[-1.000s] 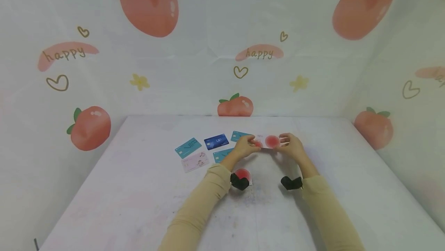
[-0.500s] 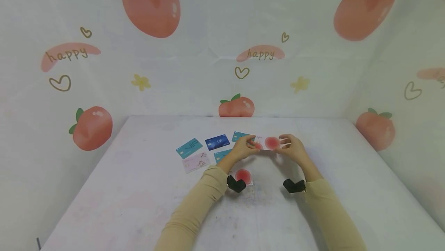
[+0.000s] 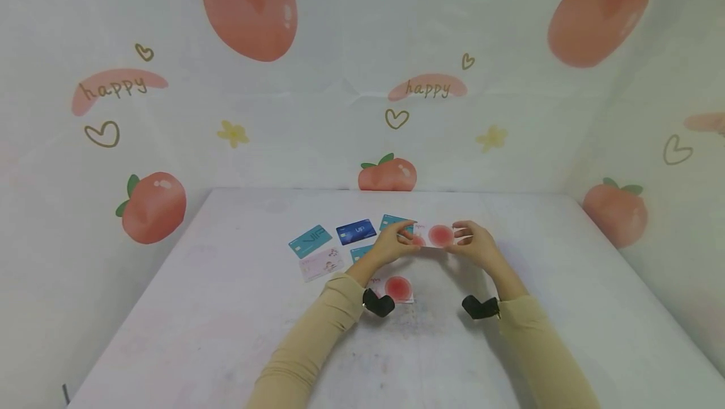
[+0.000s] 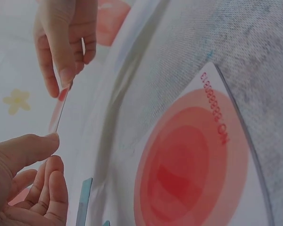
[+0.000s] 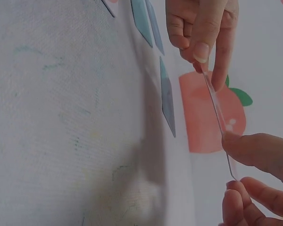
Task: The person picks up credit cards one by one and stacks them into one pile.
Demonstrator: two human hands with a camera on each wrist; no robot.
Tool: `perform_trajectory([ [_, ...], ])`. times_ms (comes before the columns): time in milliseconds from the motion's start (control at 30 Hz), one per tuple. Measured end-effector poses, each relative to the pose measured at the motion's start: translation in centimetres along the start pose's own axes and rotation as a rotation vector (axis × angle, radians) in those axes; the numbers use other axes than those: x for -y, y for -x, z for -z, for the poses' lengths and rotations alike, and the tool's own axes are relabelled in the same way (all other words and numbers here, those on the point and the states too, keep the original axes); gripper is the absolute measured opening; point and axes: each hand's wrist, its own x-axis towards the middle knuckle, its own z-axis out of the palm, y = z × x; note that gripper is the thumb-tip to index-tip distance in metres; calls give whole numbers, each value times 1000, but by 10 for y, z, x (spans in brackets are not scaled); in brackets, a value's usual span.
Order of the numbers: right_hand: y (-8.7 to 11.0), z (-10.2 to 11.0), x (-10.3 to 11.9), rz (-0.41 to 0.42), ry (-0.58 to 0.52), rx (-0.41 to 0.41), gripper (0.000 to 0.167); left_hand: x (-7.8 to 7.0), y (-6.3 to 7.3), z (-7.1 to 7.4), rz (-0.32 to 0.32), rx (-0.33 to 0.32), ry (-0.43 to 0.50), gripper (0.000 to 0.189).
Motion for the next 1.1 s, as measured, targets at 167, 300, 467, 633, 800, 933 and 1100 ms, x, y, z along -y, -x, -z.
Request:
perform_trajectory([
  [167, 2, -2, 4, 15, -9, 3, 55, 11, -2, 3, -54, 8, 3, 65],
  [300, 3, -2, 6, 15, -3, 10, 54, -3, 9, 5, 1, -4, 13, 62],
  [467, 6, -3, 9, 15, -3, 30, 54, -6, 16, 6, 25, 6, 14, 61],
  [633, 7, -6, 9, 19, -16, 37, 54, -6, 20, 8, 30, 20, 17, 61],
  [800, 9, -8, 10, 33, -5, 37, 53, -4, 23, 10, 15, 9, 4, 61],
  [933, 11, -10, 12, 28, 1, 45, 54, -3, 25, 12, 1, 12, -3, 60],
  [1100, 14, -12, 14, 31, 1, 54, 55, -2, 30, 13, -19, 6, -6, 61],
])
